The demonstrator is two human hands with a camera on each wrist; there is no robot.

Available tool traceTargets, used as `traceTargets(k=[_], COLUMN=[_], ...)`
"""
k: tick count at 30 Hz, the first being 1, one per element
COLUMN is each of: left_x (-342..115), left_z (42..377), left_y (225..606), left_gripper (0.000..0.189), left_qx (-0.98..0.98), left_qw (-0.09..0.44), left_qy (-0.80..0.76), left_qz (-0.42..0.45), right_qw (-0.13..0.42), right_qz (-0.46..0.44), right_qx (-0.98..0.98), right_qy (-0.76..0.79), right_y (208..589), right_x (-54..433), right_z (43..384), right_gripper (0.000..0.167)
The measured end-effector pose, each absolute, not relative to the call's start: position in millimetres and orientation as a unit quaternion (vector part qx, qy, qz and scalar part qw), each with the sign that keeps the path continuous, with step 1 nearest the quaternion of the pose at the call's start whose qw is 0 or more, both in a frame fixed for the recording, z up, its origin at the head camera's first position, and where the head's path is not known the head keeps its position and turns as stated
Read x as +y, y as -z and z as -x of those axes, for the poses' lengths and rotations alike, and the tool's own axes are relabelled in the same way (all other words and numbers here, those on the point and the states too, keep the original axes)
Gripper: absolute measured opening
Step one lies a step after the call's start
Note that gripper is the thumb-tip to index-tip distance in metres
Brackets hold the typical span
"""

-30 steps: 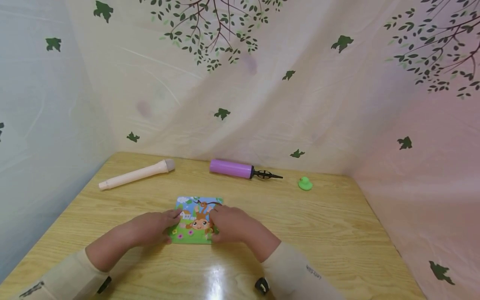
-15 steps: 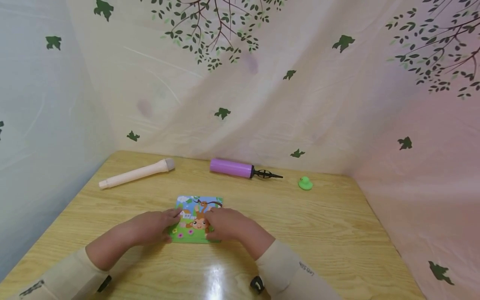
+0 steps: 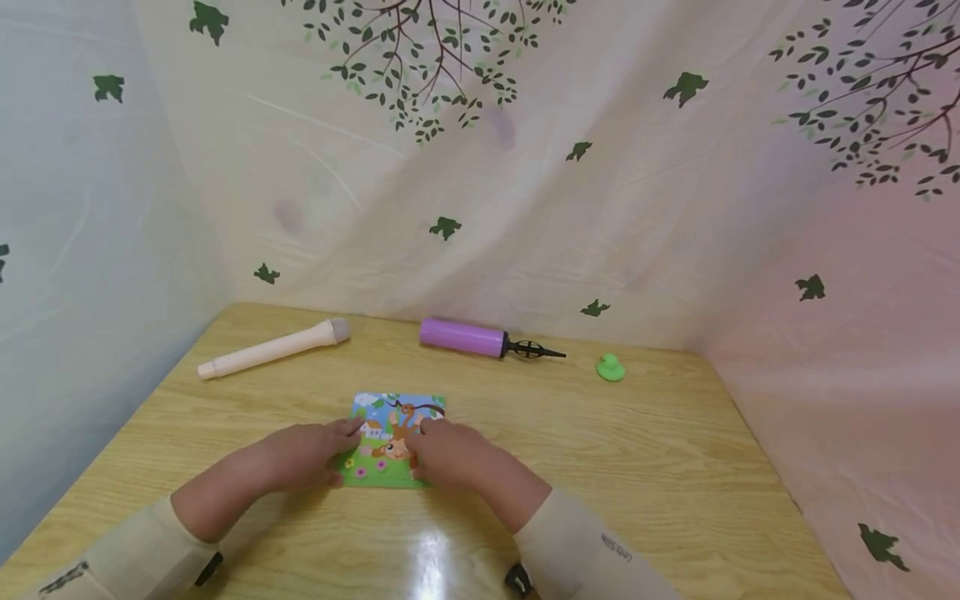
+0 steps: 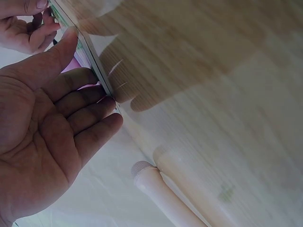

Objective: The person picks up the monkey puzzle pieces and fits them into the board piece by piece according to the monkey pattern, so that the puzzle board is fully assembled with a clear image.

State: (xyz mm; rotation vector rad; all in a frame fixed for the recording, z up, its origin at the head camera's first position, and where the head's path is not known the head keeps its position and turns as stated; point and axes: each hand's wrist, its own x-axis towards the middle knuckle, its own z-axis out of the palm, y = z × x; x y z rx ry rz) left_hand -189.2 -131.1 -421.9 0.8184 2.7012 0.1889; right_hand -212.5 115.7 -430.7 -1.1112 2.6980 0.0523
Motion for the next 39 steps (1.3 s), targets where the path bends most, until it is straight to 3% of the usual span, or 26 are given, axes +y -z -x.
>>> traceTargets(k=[14, 17, 21, 26, 32, 39], left_x=[-131, -131, -133, -135, -139, -149], left_z=[190, 189, 190, 190, 190, 190], left_y=[422, 421, 422, 423, 426, 425], left_gripper=[0.068, 0.069, 0.069, 0.070, 0.078, 0.081], left_qx=[0.942, 0.942, 0.942, 0.943, 0.939, 0.943], left_qw=[0.157, 0.158, 0.161, 0.150, 0.138, 0.092], left_qy=[-0.079, -0.086, -0.101, -0.123, -0.180, -0.185], left_qz=[-0.286, -0.285, -0.276, -0.271, -0.260, -0.260], right_qw=[0.077, 0.059, 0.032, 0.067, 0.089, 0.060], right_qz=[0.387, 0.418, 0.466, 0.470, 0.438, 0.322], right_qx=[0.919, 0.907, 0.883, 0.880, 0.893, 0.940], right_qy=[0.000, -0.015, -0.051, -0.014, 0.050, 0.093], right_y=[438, 433, 426, 423, 416, 405], right_x=[123, 126, 132, 140, 154, 179], right_z=[207, 205, 202, 201, 198, 191], right_gripper=[0.019, 0.014, 0.022, 0.021, 0.028, 0.049])
